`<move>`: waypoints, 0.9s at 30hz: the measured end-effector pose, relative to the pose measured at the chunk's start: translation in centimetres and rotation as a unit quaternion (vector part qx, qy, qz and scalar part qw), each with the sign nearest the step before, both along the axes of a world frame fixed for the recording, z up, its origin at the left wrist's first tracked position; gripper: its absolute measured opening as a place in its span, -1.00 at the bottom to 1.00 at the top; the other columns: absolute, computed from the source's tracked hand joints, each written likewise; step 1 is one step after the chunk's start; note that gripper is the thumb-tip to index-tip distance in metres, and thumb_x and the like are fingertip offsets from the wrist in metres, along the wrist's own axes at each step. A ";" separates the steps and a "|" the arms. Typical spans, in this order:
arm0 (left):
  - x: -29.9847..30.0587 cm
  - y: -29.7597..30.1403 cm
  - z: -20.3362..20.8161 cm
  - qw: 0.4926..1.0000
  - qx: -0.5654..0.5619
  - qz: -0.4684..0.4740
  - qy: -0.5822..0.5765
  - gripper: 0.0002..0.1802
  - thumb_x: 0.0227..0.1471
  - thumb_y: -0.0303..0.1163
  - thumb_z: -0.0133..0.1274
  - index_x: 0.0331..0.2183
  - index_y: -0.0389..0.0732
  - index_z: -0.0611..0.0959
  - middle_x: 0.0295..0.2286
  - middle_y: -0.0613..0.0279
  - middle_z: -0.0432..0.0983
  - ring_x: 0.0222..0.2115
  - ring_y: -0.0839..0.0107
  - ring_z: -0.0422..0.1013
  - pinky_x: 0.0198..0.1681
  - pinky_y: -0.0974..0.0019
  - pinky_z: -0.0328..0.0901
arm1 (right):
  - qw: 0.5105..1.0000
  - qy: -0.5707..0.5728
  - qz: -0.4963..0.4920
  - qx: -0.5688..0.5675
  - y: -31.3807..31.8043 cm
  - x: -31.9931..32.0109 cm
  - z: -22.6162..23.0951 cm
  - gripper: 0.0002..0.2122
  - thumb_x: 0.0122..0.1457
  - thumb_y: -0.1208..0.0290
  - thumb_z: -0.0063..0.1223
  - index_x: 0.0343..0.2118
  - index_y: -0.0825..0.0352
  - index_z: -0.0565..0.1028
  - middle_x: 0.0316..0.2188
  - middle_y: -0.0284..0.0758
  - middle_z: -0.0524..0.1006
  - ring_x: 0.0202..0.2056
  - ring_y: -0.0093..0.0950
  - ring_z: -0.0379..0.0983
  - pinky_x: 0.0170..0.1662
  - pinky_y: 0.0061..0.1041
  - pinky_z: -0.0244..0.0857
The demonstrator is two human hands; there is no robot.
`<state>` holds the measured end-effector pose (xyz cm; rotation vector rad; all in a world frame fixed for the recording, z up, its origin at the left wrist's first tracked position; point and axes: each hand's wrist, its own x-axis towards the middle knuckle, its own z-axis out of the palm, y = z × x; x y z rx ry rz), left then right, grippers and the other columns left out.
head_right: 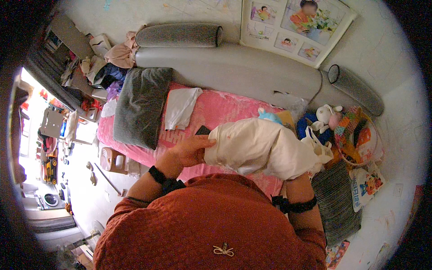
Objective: The person folds a pair of white shorts with orange trim and places them on a pink bedsheet. Then the person folds a white shirt and places it on the bed. The person then moves a blue plush toy and a plastic container, and opens a tote bag to retrieve a small plastic box containing markers.
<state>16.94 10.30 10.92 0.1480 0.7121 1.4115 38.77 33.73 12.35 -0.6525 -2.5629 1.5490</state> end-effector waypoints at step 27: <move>-1.3 -0.1 0.3 0.991 0.057 0.119 -0.027 -0.52 0.02 -0.52 0.02 0.02 -0.39 0.38 -0.06 -0.05 0.44 -0.08 0.13 0.43 0.06 0.08 0.31 | 0.999 0.002 -0.017 -0.041 -1.7 -2.0 1.1 -0.57 0.25 0.18 -0.10 0.13 0.20 0.23 0.05 -0.33 0.32 0.07 -0.47 0.22 0.19 -0.45 0.02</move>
